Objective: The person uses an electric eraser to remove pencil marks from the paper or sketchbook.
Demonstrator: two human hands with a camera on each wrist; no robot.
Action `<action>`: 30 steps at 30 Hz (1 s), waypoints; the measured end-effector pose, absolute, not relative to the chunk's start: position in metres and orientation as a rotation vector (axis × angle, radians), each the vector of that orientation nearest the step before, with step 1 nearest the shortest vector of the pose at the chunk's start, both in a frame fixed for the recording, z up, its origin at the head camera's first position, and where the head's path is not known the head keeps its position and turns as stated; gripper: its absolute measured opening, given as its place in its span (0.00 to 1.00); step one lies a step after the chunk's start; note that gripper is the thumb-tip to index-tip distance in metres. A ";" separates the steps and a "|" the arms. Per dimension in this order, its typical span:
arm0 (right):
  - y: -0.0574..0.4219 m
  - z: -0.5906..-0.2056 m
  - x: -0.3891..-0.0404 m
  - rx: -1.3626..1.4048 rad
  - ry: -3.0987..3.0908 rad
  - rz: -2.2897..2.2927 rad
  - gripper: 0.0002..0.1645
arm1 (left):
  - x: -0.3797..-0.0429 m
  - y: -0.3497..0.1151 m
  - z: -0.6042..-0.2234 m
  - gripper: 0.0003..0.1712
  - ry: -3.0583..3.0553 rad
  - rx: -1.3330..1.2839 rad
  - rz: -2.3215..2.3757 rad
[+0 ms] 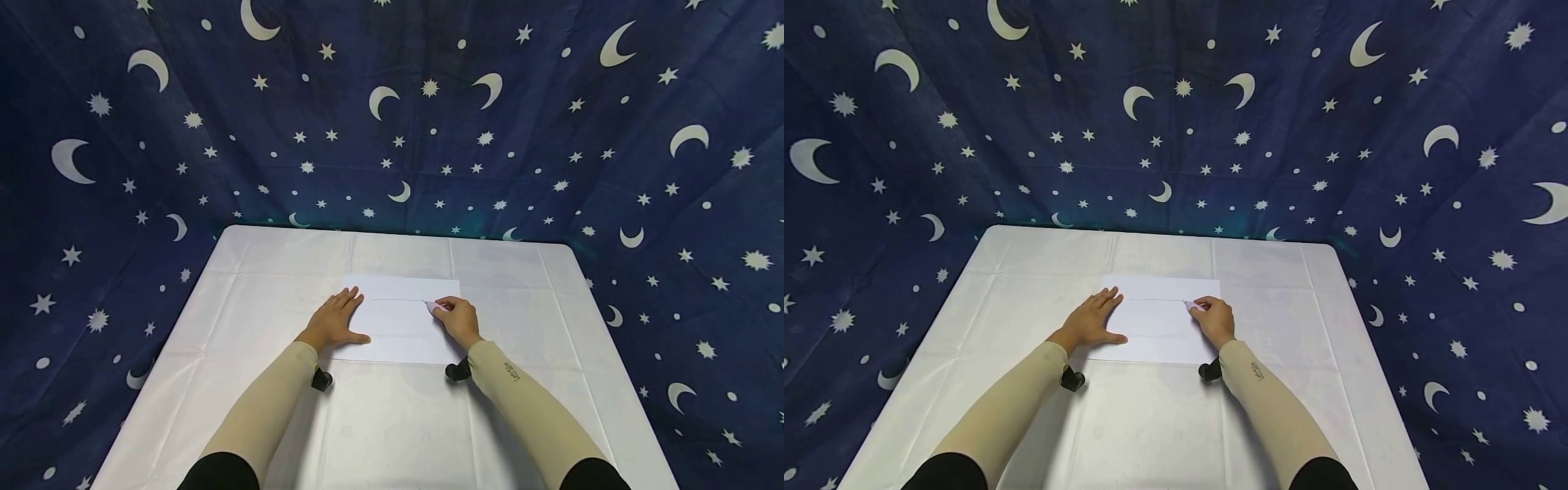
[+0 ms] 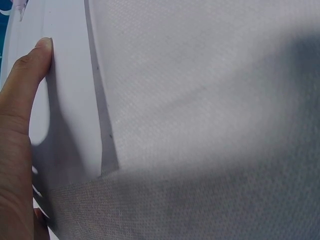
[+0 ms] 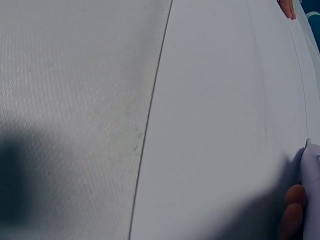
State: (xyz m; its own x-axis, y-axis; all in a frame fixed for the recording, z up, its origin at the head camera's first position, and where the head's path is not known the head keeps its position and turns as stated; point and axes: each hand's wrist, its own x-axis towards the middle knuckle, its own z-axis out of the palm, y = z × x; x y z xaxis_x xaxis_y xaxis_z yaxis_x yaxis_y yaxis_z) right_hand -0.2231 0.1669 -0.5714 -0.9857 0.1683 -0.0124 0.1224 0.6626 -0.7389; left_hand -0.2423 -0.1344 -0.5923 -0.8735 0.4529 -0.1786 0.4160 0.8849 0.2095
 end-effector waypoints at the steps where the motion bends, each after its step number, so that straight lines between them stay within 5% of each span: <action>1: 0.167 -0.572 -0.223 -0.249 -2.815 1.238 0.13 | -0.243 -0.135 -0.592 0.65 2.829 0.660 0.242; 30: 0.172 -0.574 -0.221 -0.240 -2.775 1.237 0.12 | -0.241 -0.133 -0.589 0.64 2.829 0.672 0.284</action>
State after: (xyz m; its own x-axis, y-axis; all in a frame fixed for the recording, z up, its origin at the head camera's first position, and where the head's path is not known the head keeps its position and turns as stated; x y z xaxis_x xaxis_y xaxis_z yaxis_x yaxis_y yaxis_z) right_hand -0.2213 0.1725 -0.5735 -0.9833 0.1808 0.0213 0.1050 0.6588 -0.7450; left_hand -0.2410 -0.1333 -0.5894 -0.8713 0.4611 -0.1677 0.4186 0.8769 0.2363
